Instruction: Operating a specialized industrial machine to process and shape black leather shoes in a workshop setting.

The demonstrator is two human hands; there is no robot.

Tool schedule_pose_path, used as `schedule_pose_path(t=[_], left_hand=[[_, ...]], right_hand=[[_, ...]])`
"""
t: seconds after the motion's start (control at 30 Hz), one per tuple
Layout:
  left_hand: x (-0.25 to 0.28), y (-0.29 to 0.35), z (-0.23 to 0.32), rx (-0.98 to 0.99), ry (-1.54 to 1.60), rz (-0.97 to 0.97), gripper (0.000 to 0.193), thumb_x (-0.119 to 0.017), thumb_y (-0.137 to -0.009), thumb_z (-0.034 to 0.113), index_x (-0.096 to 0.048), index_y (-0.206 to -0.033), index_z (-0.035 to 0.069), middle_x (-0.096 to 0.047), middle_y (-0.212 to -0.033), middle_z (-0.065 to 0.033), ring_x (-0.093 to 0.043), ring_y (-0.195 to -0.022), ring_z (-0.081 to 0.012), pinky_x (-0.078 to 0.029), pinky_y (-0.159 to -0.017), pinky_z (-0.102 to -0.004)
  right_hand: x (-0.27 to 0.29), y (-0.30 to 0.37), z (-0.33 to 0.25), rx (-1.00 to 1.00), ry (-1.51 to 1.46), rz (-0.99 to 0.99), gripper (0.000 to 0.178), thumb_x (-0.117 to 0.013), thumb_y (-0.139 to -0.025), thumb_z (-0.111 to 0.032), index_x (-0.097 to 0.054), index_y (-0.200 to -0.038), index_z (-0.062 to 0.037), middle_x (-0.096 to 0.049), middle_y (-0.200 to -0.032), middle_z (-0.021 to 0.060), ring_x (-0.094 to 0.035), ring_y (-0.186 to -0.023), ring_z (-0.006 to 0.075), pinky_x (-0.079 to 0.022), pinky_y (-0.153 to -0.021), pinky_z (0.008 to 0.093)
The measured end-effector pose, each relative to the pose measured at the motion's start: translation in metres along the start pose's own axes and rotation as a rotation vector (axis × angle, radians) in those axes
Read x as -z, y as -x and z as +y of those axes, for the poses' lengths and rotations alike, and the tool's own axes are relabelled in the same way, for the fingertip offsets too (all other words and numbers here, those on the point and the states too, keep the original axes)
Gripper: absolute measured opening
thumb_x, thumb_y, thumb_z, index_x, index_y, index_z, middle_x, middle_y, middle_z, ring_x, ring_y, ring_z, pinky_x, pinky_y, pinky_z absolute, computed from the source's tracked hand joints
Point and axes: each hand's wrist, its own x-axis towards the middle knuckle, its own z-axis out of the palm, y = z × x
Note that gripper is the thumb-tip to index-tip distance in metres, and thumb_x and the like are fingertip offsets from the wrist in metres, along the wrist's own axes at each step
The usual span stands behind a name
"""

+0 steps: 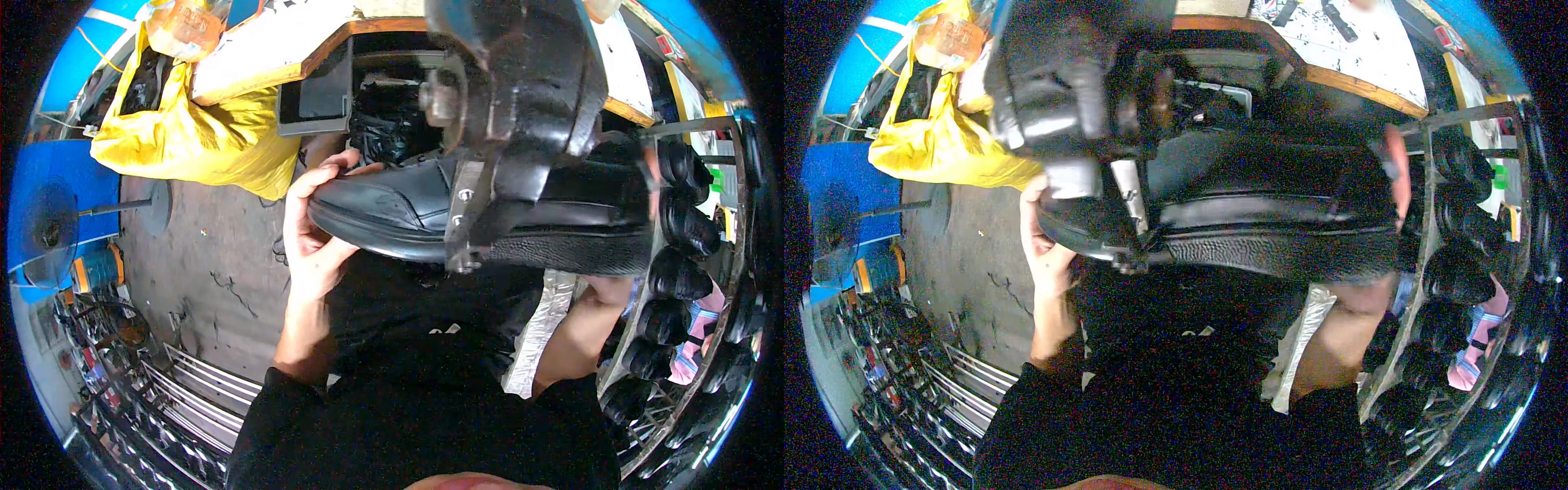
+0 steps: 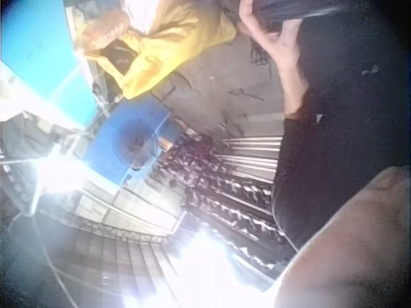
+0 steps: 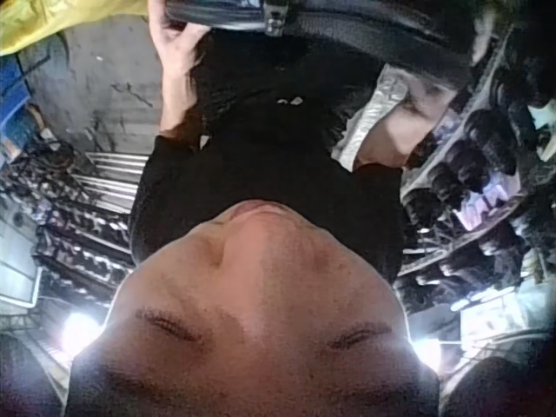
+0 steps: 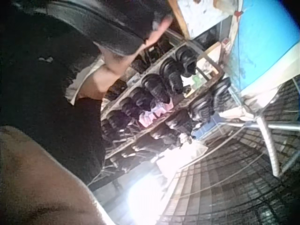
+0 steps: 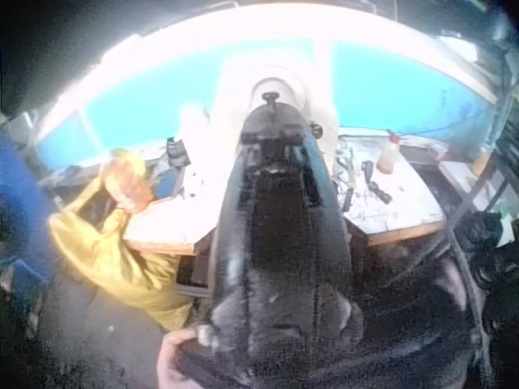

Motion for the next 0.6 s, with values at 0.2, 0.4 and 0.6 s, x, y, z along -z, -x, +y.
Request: schedule_pose_path(t=[0.2,0.4,0.6], left_hand=[[-0.02,-0.003,0.009,-0.01,-0.147,-0.145,0.073,-0.084,-0.074,-0.002,-0.046,-0.136,0.001,-0.048,-0.143,-0.0207,-0.054,-0.13,-0.034,-0.043,-0.11,-0.0435],[-0.046,-0.003,-0.011,0.06,0.056,-0.13,0.072,-0.084,-0.074,0.0,-0.047,-0.135,0.002,-0.049,-0.142,-0.0184,-0.05,-0.13,-0.0265,-0.042,-0.109,-0.0389],[-0.052,-0.008,-0.021,-0.028,0.097,-0.135,0.073,-0.082,-0.08,0.007,-0.039,-0.138,0.001,-0.054,-0.136,-0.0238,-0.054,-0.13,-0.0364,-0.043,-0.108,-0.0436]], right_hand=[[0.027,0.027,0.018,-0.143,0.221,0.106,0.132,-0.094,-0.059,-0.04,-0.015,-0.158,-0.0023,-0.041,-0.152,0.0138,-0.045,-0.137,0.029,-0.035,-0.115,0.0455],[0.06,0.044,-0.004,-0.024,0.149,0.369,0.106,-0.073,-0.08,-0.052,-0.022,-0.158,-0.0023,-0.042,-0.152,0.015,-0.046,-0.135,0.0299,-0.034,-0.116,0.0446],[0.052,0.027,-0.025,0.055,0.492,0.268,0.086,-0.062,-0.092,-0.042,-0.022,-0.157,-0.0027,-0.043,-0.152,0.017,-0.046,-0.136,0.0322,-0.034,-0.116,0.0469]])
